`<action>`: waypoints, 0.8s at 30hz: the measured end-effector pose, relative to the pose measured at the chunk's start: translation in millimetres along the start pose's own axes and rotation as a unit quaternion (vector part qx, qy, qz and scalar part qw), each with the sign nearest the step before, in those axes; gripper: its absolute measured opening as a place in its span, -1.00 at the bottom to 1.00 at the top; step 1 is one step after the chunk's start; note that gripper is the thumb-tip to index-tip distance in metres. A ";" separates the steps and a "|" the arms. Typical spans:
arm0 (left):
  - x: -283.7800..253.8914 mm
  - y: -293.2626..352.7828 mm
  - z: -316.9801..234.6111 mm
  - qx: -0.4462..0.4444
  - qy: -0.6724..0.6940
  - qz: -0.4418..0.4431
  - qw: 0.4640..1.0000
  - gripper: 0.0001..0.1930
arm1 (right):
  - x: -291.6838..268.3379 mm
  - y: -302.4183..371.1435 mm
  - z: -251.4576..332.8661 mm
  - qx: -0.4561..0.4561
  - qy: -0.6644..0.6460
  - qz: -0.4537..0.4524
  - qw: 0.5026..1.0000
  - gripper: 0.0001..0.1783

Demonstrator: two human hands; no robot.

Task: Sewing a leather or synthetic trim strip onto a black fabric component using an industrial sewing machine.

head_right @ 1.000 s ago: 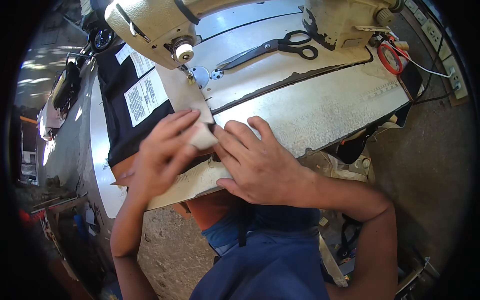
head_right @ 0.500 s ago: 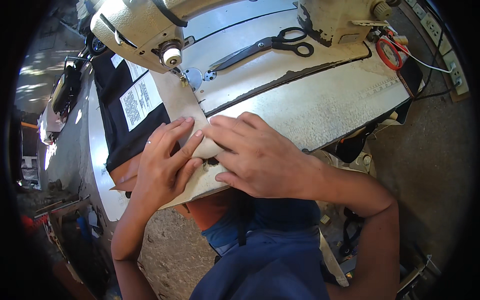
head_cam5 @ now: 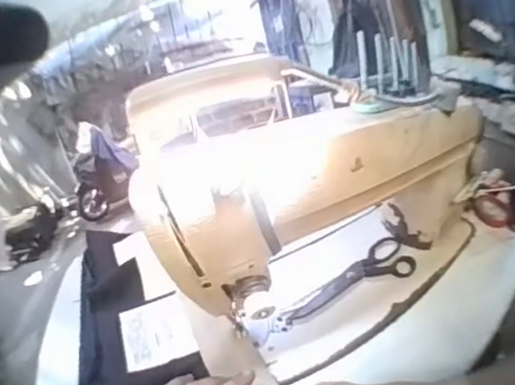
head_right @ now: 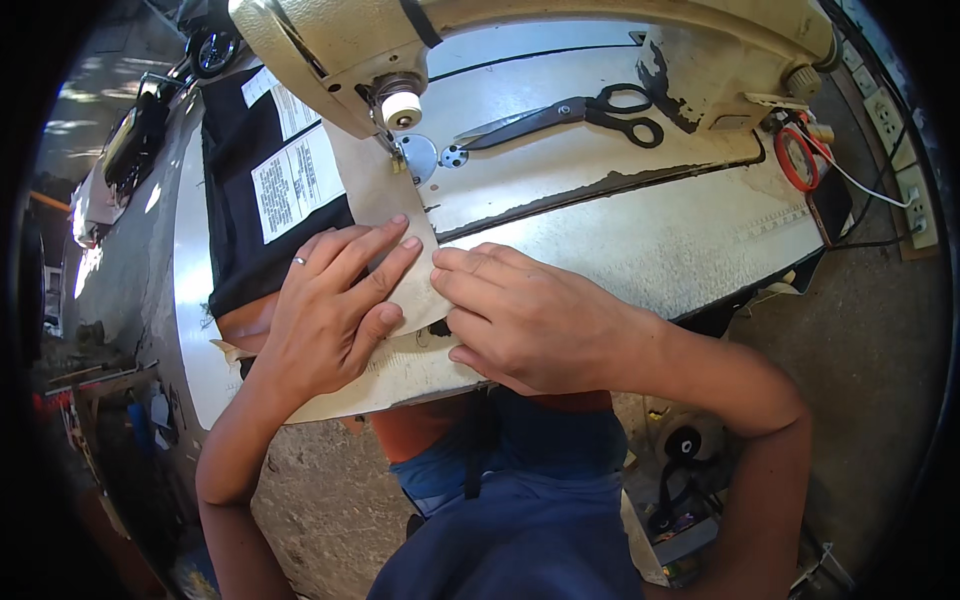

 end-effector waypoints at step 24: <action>8.6 -25.5 53.1 -0.034 -0.026 -0.034 0.999 -0.47 | -4.9 -34.1 -43.2 0.007 0.042 0.028 0.999 -0.82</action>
Point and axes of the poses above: each hand's wrist, its own y-axis away from the middle knuckle, its own x-axis out of the palm, z = x × y, the point moved 3 cm from there along -y, towards the middle knuckle, and after that the axes turned 8 degrees about -y, right-handed, at the moved point
